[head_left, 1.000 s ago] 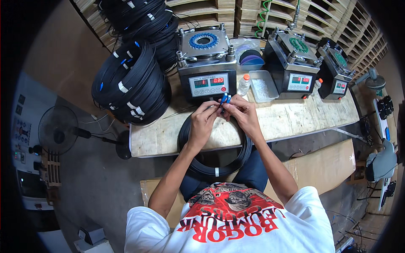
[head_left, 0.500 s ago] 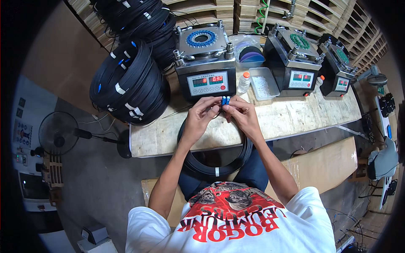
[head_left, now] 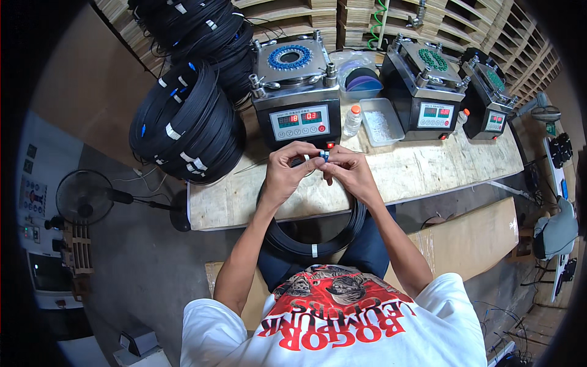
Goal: Polishing the ends of fiber optic cables using specialized industrial polishing machines on a production line.
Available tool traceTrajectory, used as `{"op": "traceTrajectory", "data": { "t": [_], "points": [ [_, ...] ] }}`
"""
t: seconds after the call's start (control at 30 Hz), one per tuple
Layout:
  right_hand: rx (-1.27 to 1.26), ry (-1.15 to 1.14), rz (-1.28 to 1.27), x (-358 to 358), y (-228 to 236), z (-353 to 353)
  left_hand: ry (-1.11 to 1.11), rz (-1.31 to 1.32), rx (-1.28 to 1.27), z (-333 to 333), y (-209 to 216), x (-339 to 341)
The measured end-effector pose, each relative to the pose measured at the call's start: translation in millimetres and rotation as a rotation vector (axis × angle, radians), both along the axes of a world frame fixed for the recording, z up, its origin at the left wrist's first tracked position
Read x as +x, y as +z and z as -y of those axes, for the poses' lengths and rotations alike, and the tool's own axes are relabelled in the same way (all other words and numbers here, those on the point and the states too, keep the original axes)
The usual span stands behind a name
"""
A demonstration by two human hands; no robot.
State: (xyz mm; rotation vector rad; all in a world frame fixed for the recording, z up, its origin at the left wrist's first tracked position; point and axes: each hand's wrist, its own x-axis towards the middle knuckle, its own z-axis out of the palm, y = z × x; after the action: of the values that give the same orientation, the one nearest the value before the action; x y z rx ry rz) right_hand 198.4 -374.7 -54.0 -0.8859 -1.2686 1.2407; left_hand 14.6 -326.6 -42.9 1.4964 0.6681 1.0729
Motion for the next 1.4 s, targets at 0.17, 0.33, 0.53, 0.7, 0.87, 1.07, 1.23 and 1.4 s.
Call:
{"op": "traceTrajectory", "data": {
  "t": [0.17,0.33,0.53,0.7,0.87,1.07,1.23,1.4],
  "points": [
    [0.005,0.018,0.044,1.1,-2.3,-1.5,-0.068,-0.033,-0.07,-1.9,9.3,0.5],
    [0.01,-0.002,-0.009,-3.1,-9.2,-1.2,-0.137,-0.1,-0.045,-5.2,11.6,0.4],
    [-0.02,-0.021,-0.029,-1.5,-19.9,-3.1,-0.086,-0.176,0.048,-7.7,1.2,4.5],
    [-0.013,-0.044,-0.024,-2.0,-24.8,-3.2,-0.005,-0.017,-0.115,-1.9,-7.6,13.8],
    [-0.117,-0.113,0.325,64.7,-54.5,-28.8,-0.037,0.08,-0.179,1.6,-4.0,10.1],
    [-0.07,-0.466,0.957,182.9,-86.0,-103.0,-0.111,-0.08,-0.22,7.8,-13.7,7.3],
    [-0.301,-0.377,1.269,223.2,-124.5,-134.5,-0.221,-0.115,-0.234,16.5,-25.3,15.4],
    [-0.22,-0.174,1.367,201.4,-144.9,-152.3,-0.176,-0.169,-0.245,23.7,-27.9,2.9]
  ]
}}
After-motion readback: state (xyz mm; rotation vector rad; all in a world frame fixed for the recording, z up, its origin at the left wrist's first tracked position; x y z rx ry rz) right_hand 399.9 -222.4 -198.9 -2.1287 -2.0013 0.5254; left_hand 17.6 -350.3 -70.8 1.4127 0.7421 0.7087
